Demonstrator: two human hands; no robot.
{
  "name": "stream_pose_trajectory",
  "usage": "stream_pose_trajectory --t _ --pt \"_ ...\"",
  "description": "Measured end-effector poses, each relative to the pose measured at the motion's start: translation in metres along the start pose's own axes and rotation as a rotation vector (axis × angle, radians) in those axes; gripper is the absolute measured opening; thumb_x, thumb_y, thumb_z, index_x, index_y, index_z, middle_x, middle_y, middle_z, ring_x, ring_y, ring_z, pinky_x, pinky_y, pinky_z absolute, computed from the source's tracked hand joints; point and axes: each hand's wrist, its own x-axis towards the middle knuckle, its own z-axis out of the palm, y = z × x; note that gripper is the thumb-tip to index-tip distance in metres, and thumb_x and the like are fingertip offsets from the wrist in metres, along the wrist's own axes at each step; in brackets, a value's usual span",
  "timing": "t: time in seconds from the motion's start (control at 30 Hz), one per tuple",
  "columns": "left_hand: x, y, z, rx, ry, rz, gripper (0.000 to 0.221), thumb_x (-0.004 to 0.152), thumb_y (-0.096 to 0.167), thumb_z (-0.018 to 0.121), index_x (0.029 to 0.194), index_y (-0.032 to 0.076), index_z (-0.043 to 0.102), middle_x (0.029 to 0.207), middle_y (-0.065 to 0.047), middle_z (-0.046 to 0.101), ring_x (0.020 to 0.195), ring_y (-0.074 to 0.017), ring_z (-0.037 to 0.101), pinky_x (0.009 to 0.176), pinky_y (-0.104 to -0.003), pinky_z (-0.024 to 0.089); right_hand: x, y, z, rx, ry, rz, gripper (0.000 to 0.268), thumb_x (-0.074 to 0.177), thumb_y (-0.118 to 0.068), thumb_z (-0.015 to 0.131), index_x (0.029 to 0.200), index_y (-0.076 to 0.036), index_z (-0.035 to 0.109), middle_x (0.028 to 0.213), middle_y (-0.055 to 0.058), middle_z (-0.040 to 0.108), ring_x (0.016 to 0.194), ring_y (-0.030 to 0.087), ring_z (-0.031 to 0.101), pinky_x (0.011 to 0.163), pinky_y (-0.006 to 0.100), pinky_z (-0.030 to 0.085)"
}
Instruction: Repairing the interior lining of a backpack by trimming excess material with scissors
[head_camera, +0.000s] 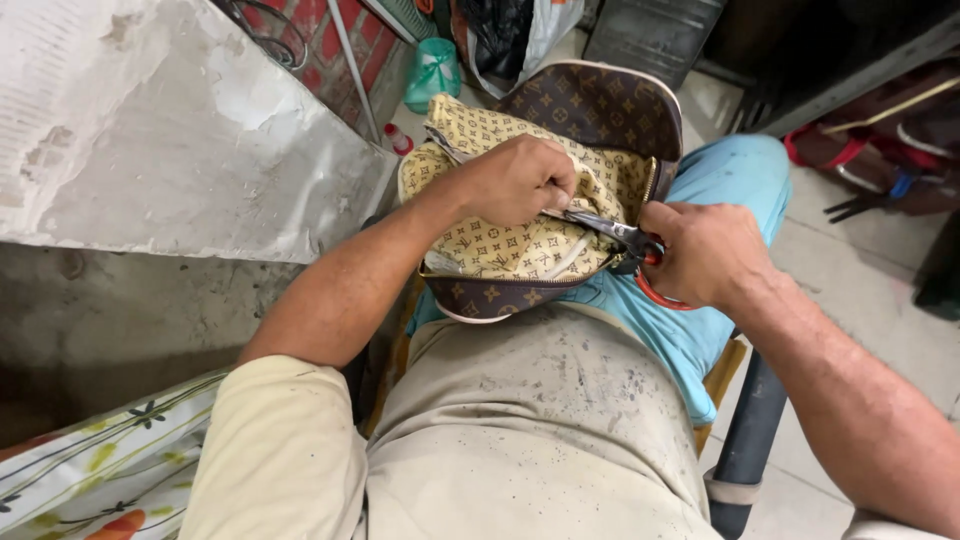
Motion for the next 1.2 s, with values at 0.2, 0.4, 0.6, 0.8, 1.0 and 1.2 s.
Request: stream_pose_trajectory --t 0.2,0.4,0.6,0.8,1.0,1.2 --pt "0.010 -0.003 -0.006 -0.058 -0.047 -0.092 0.008 0.091 0.010 0.071 0.083 0.008 0.074 0.085 -0.011 0.069 0.087 -0.0284 0.068 0.082 -0.046 0.053 0.013 -0.002 -0.009 0.002 -0.075 0.057 0.042 0.060 -0.044 0.076 0.094 -0.027 0.061 0.074 -0.001 0.061 0.073 0.037 0.071 0.067 0.049 0.054" --pt "0.016 -0.004 -0.007 -0.054 -0.078 -0.188 0.009 0.091 0.016 0.072 0.085 0.012 0.078 0.090 -0.010 0.075 0.095 -0.0274 0.073 0.087 -0.041 0.055 0.012 0.010 0.008 0.063 -0.155 0.116 0.042 0.060 -0.040 0.079 0.096 -0.027 0.063 0.078 0.003 0.067 0.082 0.039 0.072 0.073 0.054 0.057" --pt "0.016 -0.008 -0.011 -0.055 -0.068 -0.244 0.006 0.089 0.018 0.074 0.086 0.016 0.079 0.090 -0.006 0.076 0.095 -0.0246 0.074 0.086 -0.038 0.056 0.020 -0.003 0.011 0.086 -0.138 0.167 0.045 0.058 -0.041 0.081 0.097 -0.028 0.062 0.077 0.000 0.065 0.080 0.037 0.072 0.072 0.051 0.056" --pt "0.020 -0.014 -0.008 -0.082 -0.072 -0.240 0.006 0.087 0.020 0.075 0.085 0.017 0.080 0.087 -0.007 0.076 0.090 -0.0240 0.074 0.082 -0.037 0.057 0.022 0.001 0.006 0.117 -0.223 0.226 0.045 0.060 -0.038 0.082 0.100 -0.028 0.066 0.082 0.003 0.070 0.086 0.038 0.072 0.077 0.052 0.058" --pt "0.026 -0.016 -0.005 -0.083 -0.083 -0.230 0.007 0.087 0.022 0.075 0.087 0.017 0.080 0.087 -0.009 0.076 0.089 -0.0256 0.074 0.080 -0.037 0.058 0.023 0.001 0.004 0.133 -0.204 0.244 0.045 0.059 -0.034 0.083 0.100 -0.027 0.066 0.081 0.005 0.069 0.086 0.040 0.072 0.076 0.053 0.058" --pt "0.025 -0.012 -0.007 -0.109 -0.094 -0.228 0.007 0.085 0.022 0.076 0.086 0.017 0.081 0.085 -0.010 0.076 0.085 -0.0246 0.074 0.077 -0.035 0.057 0.025 -0.006 -0.002 0.223 -0.234 0.322 0.046 0.060 -0.031 0.084 0.104 -0.027 0.069 0.084 0.007 0.071 0.091 0.040 0.072 0.080 0.053 0.057"
